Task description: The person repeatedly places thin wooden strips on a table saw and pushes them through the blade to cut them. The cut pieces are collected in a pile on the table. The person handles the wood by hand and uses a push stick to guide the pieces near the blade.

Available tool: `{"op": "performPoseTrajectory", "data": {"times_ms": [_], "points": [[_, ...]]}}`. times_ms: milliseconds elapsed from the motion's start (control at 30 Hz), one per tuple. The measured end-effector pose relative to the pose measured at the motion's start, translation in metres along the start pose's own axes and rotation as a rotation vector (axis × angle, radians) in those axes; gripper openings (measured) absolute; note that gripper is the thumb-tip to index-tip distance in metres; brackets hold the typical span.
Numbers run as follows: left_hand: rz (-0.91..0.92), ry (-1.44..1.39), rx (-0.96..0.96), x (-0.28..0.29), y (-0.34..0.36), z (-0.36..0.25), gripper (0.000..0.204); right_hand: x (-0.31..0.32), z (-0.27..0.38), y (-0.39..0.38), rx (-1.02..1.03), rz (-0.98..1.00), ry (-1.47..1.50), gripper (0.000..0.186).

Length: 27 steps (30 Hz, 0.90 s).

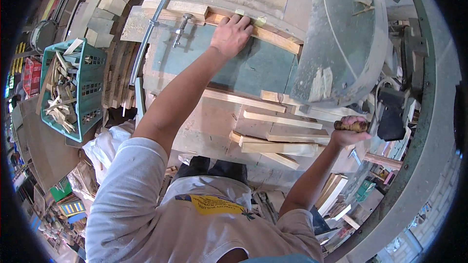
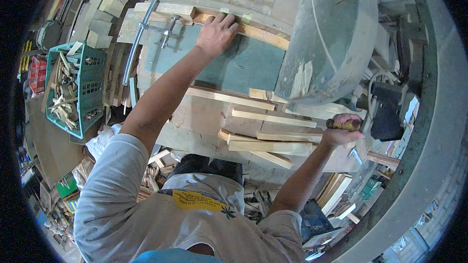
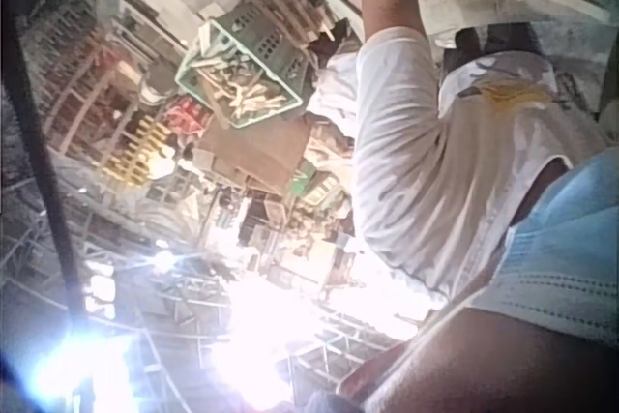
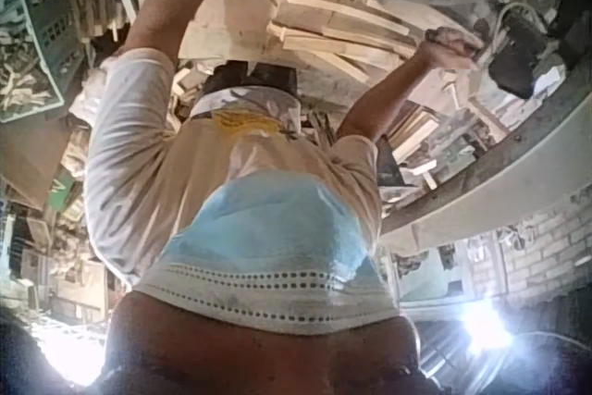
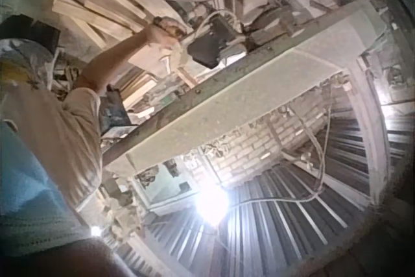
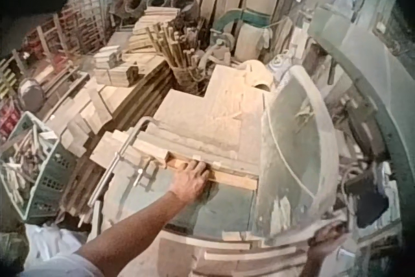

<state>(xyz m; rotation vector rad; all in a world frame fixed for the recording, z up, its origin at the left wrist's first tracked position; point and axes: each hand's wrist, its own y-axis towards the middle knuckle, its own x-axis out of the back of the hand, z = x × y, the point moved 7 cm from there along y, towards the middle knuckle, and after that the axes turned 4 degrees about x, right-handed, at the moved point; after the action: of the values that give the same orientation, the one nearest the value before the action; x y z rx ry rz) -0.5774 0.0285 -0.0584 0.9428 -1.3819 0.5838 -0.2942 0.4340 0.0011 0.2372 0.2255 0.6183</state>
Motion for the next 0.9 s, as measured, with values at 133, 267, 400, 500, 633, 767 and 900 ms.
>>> {"op": "performPoseTrajectory", "data": {"times_ms": [133, 267, 400, 500, 633, 767, 900], "points": [[0.017, 0.001, -0.002, -0.006, 0.002, 0.002, 0.023, 0.020, 0.009, -0.027, 0.003, -0.073, -0.032, 0.092], [-0.039, -0.003, -0.012, -0.005, 0.002, 0.000, 0.017, 0.020, 0.012, -0.030, 0.021, -0.111, -0.039, 0.090], [-0.020, 0.013, -0.026, -0.005, 0.002, -0.003, 0.019, 0.005, 0.001, -0.008, 0.008, -0.019, 0.005, 0.088], [-0.014, 0.022, -0.015, -0.008, 0.001, 0.001, 0.020, -0.041, 0.003, 0.015, -0.008, -0.023, -0.003, 0.085], [0.057, 0.035, 0.003, -0.010, 0.006, -0.002, 0.019, -0.072, -0.009, 0.060, -0.043, 0.042, 0.051, 0.079], [0.126, 0.039, -0.027, -0.006, -0.004, -0.007, 0.023, -0.107, -0.009, 0.079, -0.022, 0.112, 0.020, 0.077], [0.247, -0.071, -0.063, 0.012, -0.022, -0.007, 0.034, -0.093, -0.042, 0.097, -0.111, 0.148, 0.163, 0.056]]}}
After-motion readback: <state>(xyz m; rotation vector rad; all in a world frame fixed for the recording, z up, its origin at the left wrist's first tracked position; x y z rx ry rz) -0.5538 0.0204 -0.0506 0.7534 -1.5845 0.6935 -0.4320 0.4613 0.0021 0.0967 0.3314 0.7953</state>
